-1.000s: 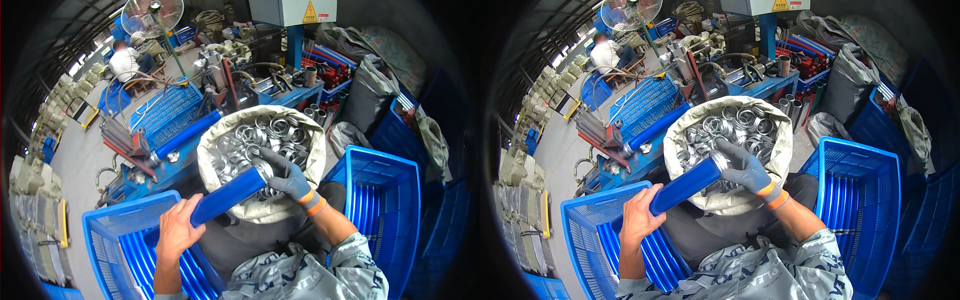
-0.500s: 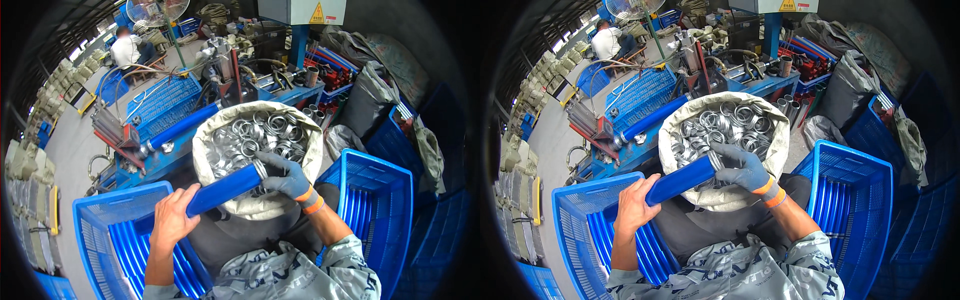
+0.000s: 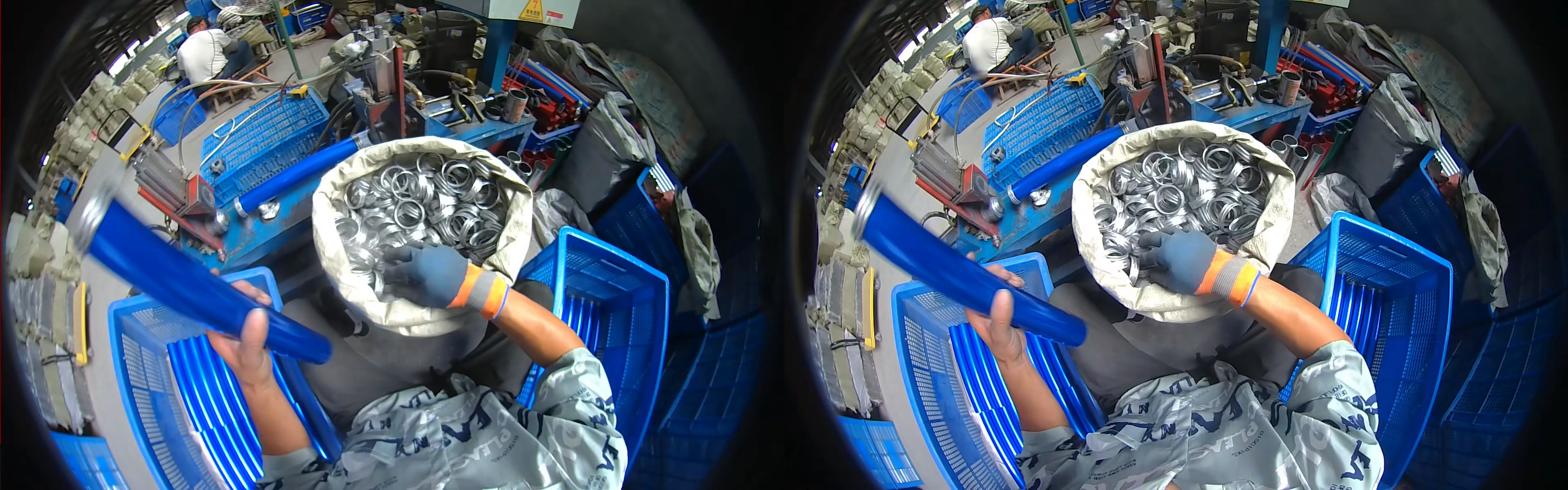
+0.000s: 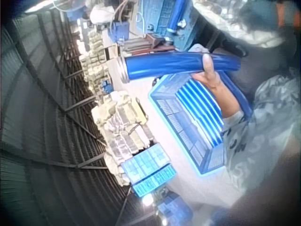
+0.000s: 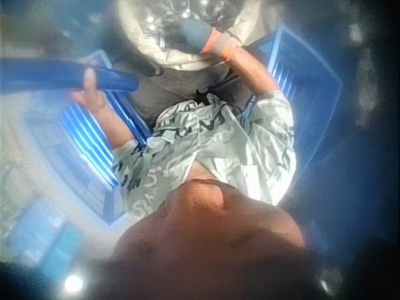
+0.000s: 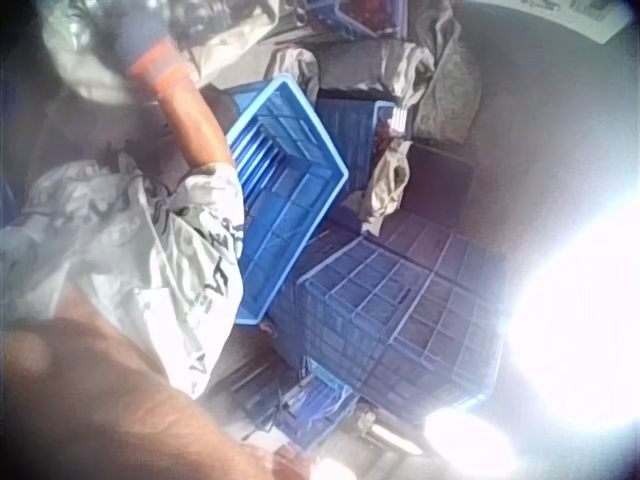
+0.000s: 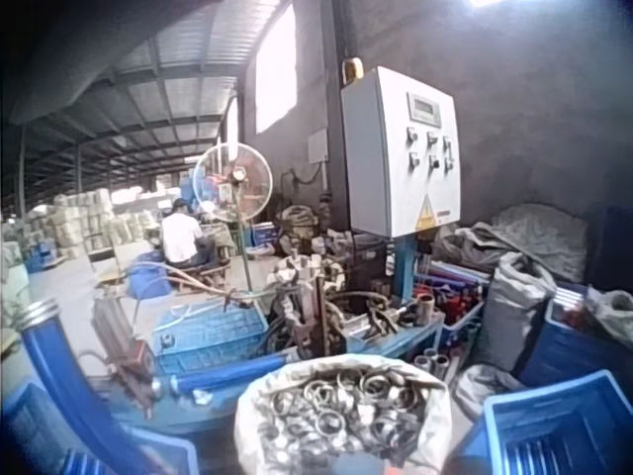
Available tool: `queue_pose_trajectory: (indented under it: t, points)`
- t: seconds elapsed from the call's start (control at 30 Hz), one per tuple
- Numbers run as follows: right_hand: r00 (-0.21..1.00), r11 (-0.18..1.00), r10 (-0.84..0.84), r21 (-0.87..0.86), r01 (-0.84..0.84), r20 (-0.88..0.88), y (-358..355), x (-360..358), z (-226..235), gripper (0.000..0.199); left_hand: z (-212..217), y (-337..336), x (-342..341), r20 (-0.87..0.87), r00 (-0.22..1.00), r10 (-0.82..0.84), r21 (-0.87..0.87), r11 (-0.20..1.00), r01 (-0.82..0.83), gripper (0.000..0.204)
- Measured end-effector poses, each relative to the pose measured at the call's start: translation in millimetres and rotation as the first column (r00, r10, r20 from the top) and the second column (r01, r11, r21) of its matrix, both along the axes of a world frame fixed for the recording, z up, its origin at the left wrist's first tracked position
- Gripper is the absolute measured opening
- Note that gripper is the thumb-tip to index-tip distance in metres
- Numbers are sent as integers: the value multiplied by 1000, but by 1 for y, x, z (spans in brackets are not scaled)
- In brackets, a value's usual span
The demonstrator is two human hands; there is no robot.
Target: Insert metal rings into blue cylinders and place them in a blue crate.
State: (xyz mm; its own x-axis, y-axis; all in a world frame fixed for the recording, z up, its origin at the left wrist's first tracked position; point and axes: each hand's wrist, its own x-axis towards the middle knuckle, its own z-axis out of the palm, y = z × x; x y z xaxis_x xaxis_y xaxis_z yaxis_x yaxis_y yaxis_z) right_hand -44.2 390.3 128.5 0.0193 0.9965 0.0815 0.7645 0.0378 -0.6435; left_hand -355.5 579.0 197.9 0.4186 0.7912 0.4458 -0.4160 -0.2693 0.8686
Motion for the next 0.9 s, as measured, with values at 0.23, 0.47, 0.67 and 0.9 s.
queue_pose_trajectory:
  t: [0.23, 0.47, 0.67, 0.9]
  points:
    - [925, 994, -76, 100, 41, 371, -5, -6, -8, 29, -32, -6, 1, 301, 949, 91, -330, 944, 14, 61]
    - [149, 979, -23, 8, 205, -989, -43, 15, -7, 23, -53, -37, 15, 327, 939, 103, -594, 795, 120, 62]
    - [98, 950, 22, 51, 308, -995, -40, -13, 6, 43, -77, -55, 44, 367, 928, 60, -630, 750, 200, 54]
    - [295, 911, -41, 85, 403, -955, -43, -29, 18, 56, -81, -57, 43, 307, 949, 75, -555, 824, 114, 62]
